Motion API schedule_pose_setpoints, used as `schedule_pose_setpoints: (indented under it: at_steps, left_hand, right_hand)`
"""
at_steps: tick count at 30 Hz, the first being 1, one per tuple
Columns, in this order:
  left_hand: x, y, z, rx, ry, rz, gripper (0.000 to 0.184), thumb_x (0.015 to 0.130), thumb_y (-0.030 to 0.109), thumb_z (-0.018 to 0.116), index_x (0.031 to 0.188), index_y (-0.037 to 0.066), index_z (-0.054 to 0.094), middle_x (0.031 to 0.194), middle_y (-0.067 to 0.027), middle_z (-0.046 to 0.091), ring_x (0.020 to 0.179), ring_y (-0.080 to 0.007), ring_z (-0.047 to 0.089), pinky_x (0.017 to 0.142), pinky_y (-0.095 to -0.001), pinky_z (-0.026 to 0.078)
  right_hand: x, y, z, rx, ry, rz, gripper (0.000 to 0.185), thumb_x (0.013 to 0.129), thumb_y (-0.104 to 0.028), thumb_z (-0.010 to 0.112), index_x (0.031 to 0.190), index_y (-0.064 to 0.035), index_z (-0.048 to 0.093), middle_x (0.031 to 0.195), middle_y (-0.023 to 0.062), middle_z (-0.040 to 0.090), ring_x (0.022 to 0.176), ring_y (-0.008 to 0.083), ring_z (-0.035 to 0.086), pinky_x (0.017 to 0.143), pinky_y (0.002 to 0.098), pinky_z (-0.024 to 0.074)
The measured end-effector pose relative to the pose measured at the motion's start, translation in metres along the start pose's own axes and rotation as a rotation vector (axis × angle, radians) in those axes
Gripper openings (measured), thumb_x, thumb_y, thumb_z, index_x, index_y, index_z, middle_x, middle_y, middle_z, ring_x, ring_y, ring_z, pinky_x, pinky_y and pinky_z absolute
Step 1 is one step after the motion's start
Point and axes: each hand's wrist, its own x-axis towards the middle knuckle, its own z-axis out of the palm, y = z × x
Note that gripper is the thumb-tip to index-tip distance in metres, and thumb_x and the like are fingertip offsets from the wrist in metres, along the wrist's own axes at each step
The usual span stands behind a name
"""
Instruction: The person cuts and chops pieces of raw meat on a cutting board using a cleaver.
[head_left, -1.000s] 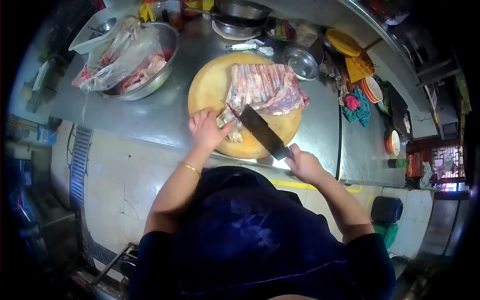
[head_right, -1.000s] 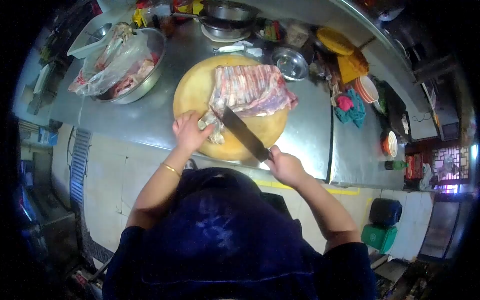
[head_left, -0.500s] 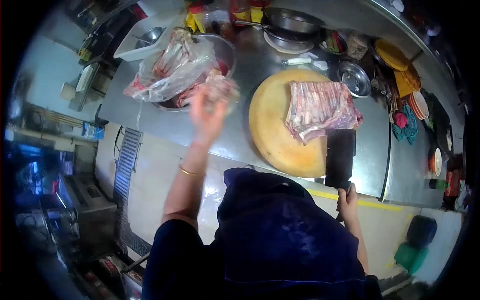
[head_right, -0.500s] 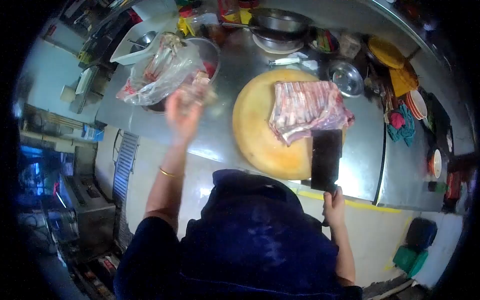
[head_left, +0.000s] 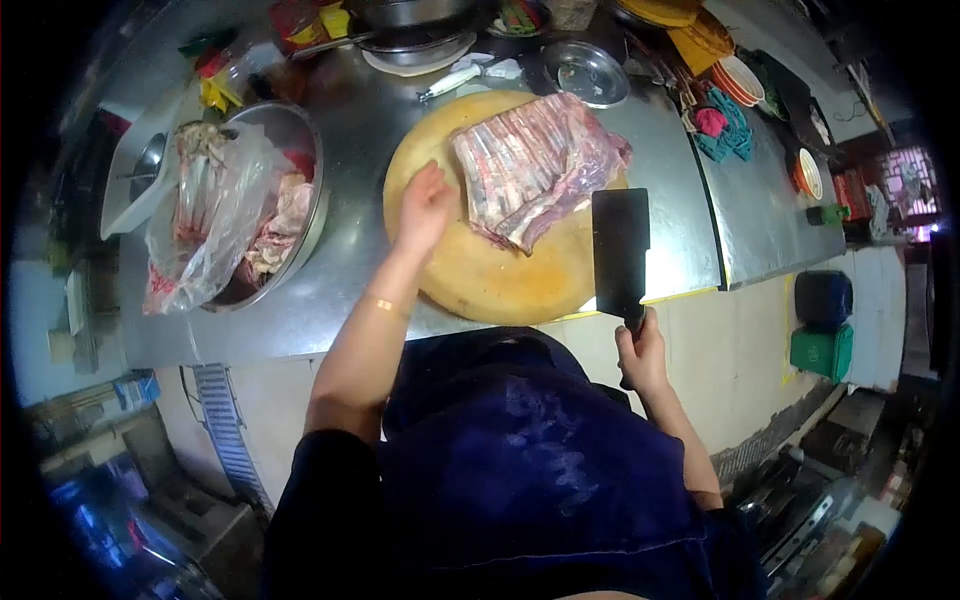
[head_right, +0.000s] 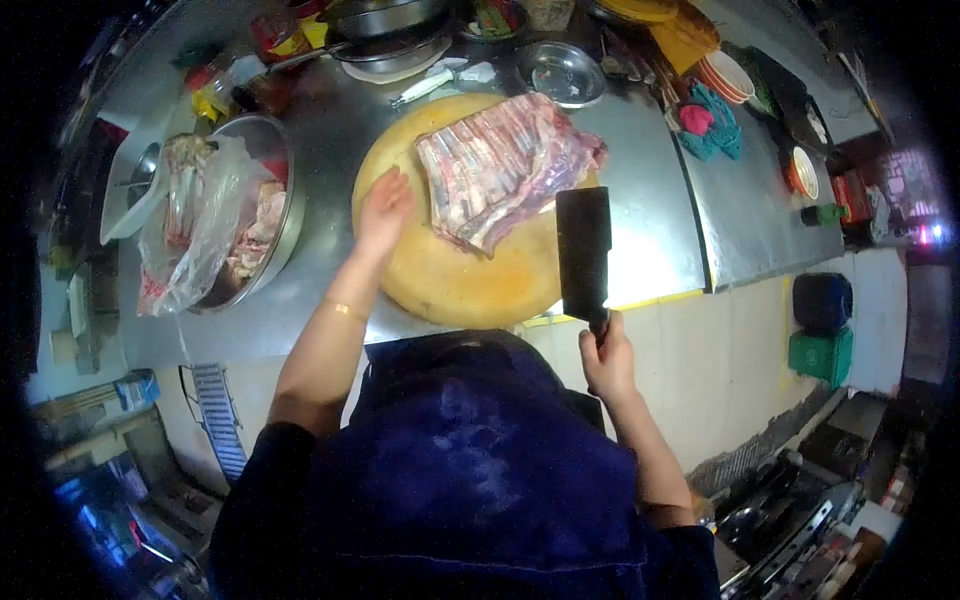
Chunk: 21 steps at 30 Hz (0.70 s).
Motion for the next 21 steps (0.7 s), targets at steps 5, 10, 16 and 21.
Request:
schedule_pose_setpoints:
  at_steps: [5,10,16,21]
  left_hand:
    - [0.097,-0.018,0.030,0.145,-0.100,-0.064,0.057,0.080,0.010,0.075,0.129,-0.008,0.053,0.120,-0.0196,0.064,0.104,-0.0262,0.064,0.089,-0.0365,0.051]
    - [0.110,0.014,0.033,-0.082,-0.342,-0.437,0.055,0.078,0.009,0.078,0.127,-0.001,0.056,0.118,-0.0138,0.065,0.104,-0.0256,0.065,0.087,-0.0379,0.052]
    - [0.048,0.027,0.050,-0.724,-0.179,-0.502,0.048,0.087,-0.001,0.068,0.132,0.005,0.052,0.119,-0.0092,0.064,0.112,-0.0234,0.061,0.097,-0.0398,0.051]
    - [0.071,0.061,0.066,-0.513,-0.256,-0.126,0.033,0.089,-0.006,0.064,0.119,0.003,0.055,0.110,-0.0048,0.065,0.099,-0.0150,0.061,0.088,-0.0329,0.051]
  right_hand:
    - [-0.006,-0.028,0.001,-0.192,0.056,-0.082,0.026,0.090,-0.015,0.061,0.106,-0.0020,0.046,0.065,0.0165,0.057,0.058,0.0359,0.060,0.056,0.0431,0.0473]
    - [-0.011,-0.033,0.010,-0.217,0.078,-0.057,0.026,0.090,-0.016,0.061,0.107,-0.0034,0.046,0.066,0.0180,0.058,0.060,0.0389,0.060,0.057,0.0451,0.0471]
    - [-0.009,-0.032,0.013,-0.167,0.071,-0.058,0.027,0.091,-0.015,0.060,0.110,-0.0031,0.046,0.066,0.0177,0.057,0.060,0.0388,0.059,0.057,0.0453,0.0459]
    - [-0.005,-0.024,0.005,0.000,0.027,0.024,0.026,0.091,-0.015,0.062,0.110,-0.0034,0.049,0.069,0.0148,0.056,0.060,0.0297,0.057,0.057,0.0402,0.0448]
